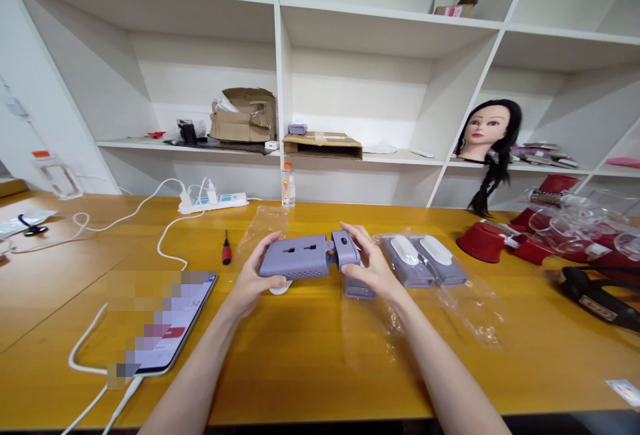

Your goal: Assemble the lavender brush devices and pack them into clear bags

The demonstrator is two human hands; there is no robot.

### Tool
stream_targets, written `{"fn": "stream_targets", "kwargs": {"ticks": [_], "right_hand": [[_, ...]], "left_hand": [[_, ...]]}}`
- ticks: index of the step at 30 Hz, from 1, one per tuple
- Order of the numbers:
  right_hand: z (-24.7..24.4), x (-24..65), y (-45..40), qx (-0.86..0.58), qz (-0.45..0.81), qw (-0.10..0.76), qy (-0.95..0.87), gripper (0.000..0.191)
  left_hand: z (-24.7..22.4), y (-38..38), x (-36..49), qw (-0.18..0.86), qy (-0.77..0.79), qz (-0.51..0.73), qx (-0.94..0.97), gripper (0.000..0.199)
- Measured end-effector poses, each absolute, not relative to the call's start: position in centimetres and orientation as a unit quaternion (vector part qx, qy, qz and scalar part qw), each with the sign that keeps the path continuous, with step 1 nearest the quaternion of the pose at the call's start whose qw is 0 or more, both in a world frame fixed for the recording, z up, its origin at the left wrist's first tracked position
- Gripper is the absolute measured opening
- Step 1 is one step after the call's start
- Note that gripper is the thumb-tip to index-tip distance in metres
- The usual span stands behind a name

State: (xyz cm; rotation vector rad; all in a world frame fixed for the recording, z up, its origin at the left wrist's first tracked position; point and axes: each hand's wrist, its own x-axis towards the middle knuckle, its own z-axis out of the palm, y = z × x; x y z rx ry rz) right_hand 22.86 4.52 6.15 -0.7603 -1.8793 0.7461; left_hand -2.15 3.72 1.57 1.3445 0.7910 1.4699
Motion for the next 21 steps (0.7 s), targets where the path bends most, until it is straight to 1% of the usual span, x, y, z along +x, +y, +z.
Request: {"fn": "stream_targets", "kwargs": {"ticks": [4, 9, 13, 21], "right_hand": [[5.99, 22.60, 4.50, -0.285, 0.343, 0.500, -0.742, 0.066], [5.92, 22.92, 4.78, -0.271, 0.353, 0.517, -0.731, 0.060], [5.85, 23.01, 4.97, -0.265, 0.370, 0.517, -0.725, 0.058], [5.79, 22.87, 4.83, -0.269, 0.377, 0.517, -0.720, 0.060]], "left_hand": [[1.68, 3.62, -2.12, 0.481, 0.315, 0.611, 0.544, 0.079], [1.96, 3.44, -2.00, 0.477, 0.324, 0.617, 0.535, 0.079], [2.11, 3.32, -1.73, 0.486, 0.317, 0.635, 0.510, 0.078], [2.20, 3.23, -1.57, 0.492, 0.314, 0.642, 0.497, 0.078]]}}
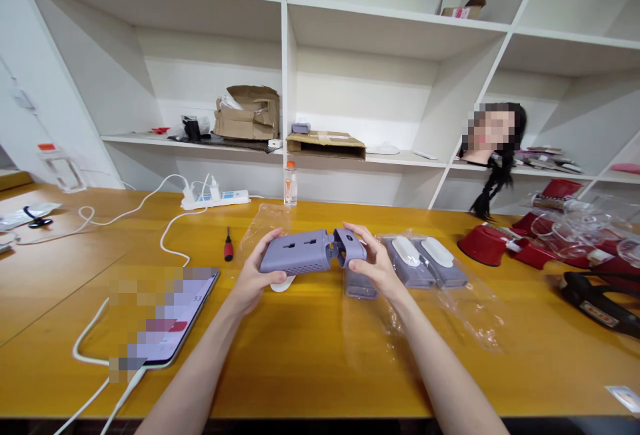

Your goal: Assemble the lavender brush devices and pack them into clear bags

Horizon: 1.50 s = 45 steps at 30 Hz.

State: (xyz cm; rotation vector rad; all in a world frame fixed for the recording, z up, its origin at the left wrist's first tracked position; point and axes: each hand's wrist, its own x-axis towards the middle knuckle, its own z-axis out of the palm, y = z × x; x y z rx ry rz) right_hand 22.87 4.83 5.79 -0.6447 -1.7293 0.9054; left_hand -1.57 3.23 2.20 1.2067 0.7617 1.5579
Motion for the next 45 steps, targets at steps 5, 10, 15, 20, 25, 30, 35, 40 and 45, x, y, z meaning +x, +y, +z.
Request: {"fn": "stream_targets", "kwargs": {"ticks": [5, 10, 15, 20, 25, 30, 35, 40, 45], "right_hand": [[5.8, 23.1, 4.9, -0.275, 0.355, 0.530, -0.719, 0.059], [5.8, 23.1, 5.0, -0.290, 0.339, 0.531, -0.720, 0.060], [5.9, 23.1, 4.8, -0.272, 0.343, 0.537, -0.721, 0.059], [6.2, 22.9, 4.6, -0.275, 0.339, 0.527, -0.729, 0.061], [6.2, 22.9, 4.6, -0.278, 0.328, 0.517, -0.740, 0.061], [6.1, 22.6, 4.4, -0.276, 0.329, 0.508, -0.747, 0.063], [6.2, 22.1, 3.9, -0.275, 0.338, 0.509, -0.743, 0.065], [6.1, 22.0, 3.9, -0.279, 0.344, 0.527, -0.725, 0.064], [5.8, 22.4, 4.2, -0.282, 0.329, 0.538, -0.723, 0.060]], "left_hand": [[2.4, 3.1, -1.8, 0.498, 0.313, 0.630, 0.507, 0.078], [2.4, 3.0, -1.8, 0.495, 0.320, 0.621, 0.517, 0.079], [2.3, 3.1, -1.8, 0.489, 0.327, 0.616, 0.525, 0.081], [2.3, 3.0, -1.9, 0.505, 0.316, 0.613, 0.519, 0.081], [2.1, 3.0, -2.0, 0.498, 0.316, 0.598, 0.543, 0.084], [1.6, 3.4, -1.9, 0.477, 0.364, 0.585, 0.545, 0.084], [1.8, 3.5, -2.1, 0.445, 0.386, 0.570, 0.572, 0.080], [2.1, 3.3, -2.4, 0.429, 0.368, 0.564, 0.601, 0.073], [2.0, 2.9, -2.2, 0.380, 0.409, 0.524, 0.643, 0.076]]}}
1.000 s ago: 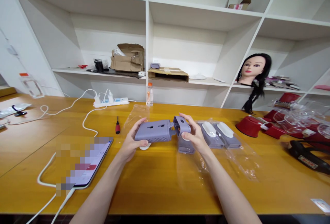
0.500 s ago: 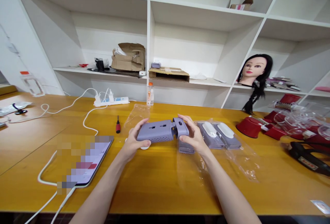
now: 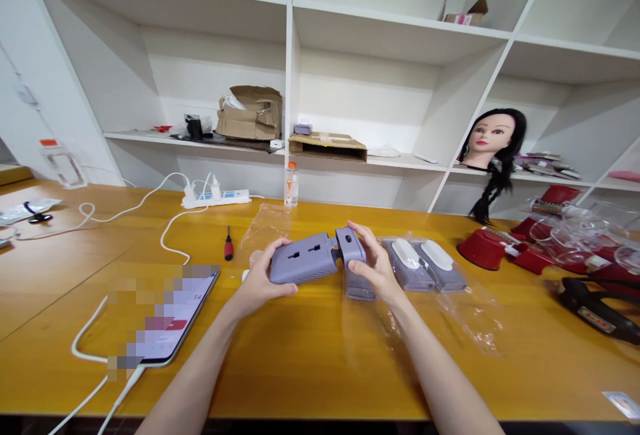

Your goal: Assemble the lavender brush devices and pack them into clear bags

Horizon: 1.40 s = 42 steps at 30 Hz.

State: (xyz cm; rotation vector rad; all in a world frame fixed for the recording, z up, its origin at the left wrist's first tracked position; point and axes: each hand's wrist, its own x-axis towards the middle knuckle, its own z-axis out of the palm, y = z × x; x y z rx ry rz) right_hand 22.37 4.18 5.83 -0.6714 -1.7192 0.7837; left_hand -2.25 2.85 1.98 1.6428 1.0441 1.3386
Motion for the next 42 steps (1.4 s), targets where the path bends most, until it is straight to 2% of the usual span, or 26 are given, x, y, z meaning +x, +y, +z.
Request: {"fn": "stream_targets", "kwargs": {"ticks": [4, 11, 20, 22, 26, 28, 30, 35, 40, 42], "right_hand": [[5.3, 22.0, 4.3, -0.289, 0.348, 0.546, -0.705, 0.059], [4.0, 20.3, 4.6, -0.322, 0.397, 0.637, -0.577, 0.050], [4.1, 20.1, 4.3, -0.329, 0.380, 0.642, -0.579, 0.047], [4.3, 19.9, 4.0, -0.346, 0.357, 0.623, -0.604, 0.051], [4.5, 19.6, 3.7, -0.411, 0.303, 0.581, -0.633, 0.073], [4.4, 19.6, 3.9, -0.436, 0.290, 0.571, -0.632, 0.074], [4.2, 19.6, 4.1, -0.443, 0.296, 0.562, -0.633, 0.071], [3.8, 19.2, 4.0, -0.421, 0.406, 0.508, -0.632, 0.071], [3.4, 18.9, 3.9, -0.352, 0.502, 0.492, -0.618, 0.069], [3.0, 18.9, 4.1, -0.330, 0.513, 0.508, -0.608, 0.055]], "left_hand": [[2.0, 2.6, -1.5, 0.344, 0.409, 0.487, 0.691, 0.077], [1.4, 2.5, -0.4, 0.291, 0.408, 0.458, 0.735, 0.081], [1.0, 2.7, -0.1, 0.260, 0.427, 0.442, 0.745, 0.085], [0.7, 2.6, 0.2, 0.255, 0.435, 0.440, 0.743, 0.090], [0.4, 2.4, 0.5, 0.246, 0.464, 0.441, 0.728, 0.096], [0.4, 2.4, 0.5, 0.245, 0.469, 0.428, 0.733, 0.100], [0.6, 2.5, 0.3, 0.266, 0.453, 0.408, 0.747, 0.099], [1.2, 3.0, -0.3, 0.404, 0.412, 0.375, 0.725, 0.065], [1.7, 2.6, -0.9, 0.542, 0.398, 0.324, 0.665, 0.062], [1.8, 2.4, -1.0, 0.577, 0.396, 0.306, 0.645, 0.064]]}}
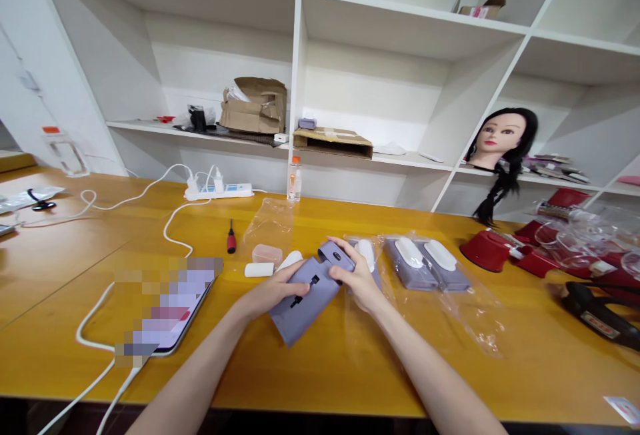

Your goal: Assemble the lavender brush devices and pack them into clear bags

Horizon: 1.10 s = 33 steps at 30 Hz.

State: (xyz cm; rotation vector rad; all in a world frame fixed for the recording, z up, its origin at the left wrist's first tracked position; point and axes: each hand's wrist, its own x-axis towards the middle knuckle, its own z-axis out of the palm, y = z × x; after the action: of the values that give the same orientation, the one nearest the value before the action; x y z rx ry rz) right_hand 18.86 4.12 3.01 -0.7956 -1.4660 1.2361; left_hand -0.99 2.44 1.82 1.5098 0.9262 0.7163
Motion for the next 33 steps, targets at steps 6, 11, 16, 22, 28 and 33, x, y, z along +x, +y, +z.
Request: {"fn": "stream_targets", "kwargs": {"ticks": [6, 11, 16, 22, 28, 33], "right_hand": [[2.2, 18.4, 4.5, -0.308, 0.538, 0.553, -0.557, 0.032], [2.0, 18.2, 4.4, -0.308, 0.525, 0.567, -0.556, 0.031], [1.8, 18.5, 4.4, -0.304, 0.495, 0.567, -0.584, 0.030], [2.0, 18.7, 4.7, -0.316, 0.523, 0.545, -0.574, 0.030], [2.3, 18.9, 4.6, -0.318, 0.506, 0.539, -0.594, 0.029], [2.1, 18.7, 4.6, -0.332, 0.530, 0.533, -0.570, 0.032]], "left_hand": [[1.9, 2.6, -1.2, 0.597, 0.375, 0.290, 0.647, 0.071], [1.8, 2.7, -1.3, 0.619, 0.352, 0.294, 0.638, 0.074], [1.4, 2.7, -1.3, 0.630, 0.320, 0.291, 0.645, 0.072], [1.1, 2.9, -1.4, 0.631, 0.305, 0.303, 0.646, 0.072], [1.4, 2.8, -1.5, 0.635, 0.304, 0.302, 0.643, 0.075], [1.2, 2.9, -1.5, 0.641, 0.310, 0.293, 0.638, 0.075]]}}
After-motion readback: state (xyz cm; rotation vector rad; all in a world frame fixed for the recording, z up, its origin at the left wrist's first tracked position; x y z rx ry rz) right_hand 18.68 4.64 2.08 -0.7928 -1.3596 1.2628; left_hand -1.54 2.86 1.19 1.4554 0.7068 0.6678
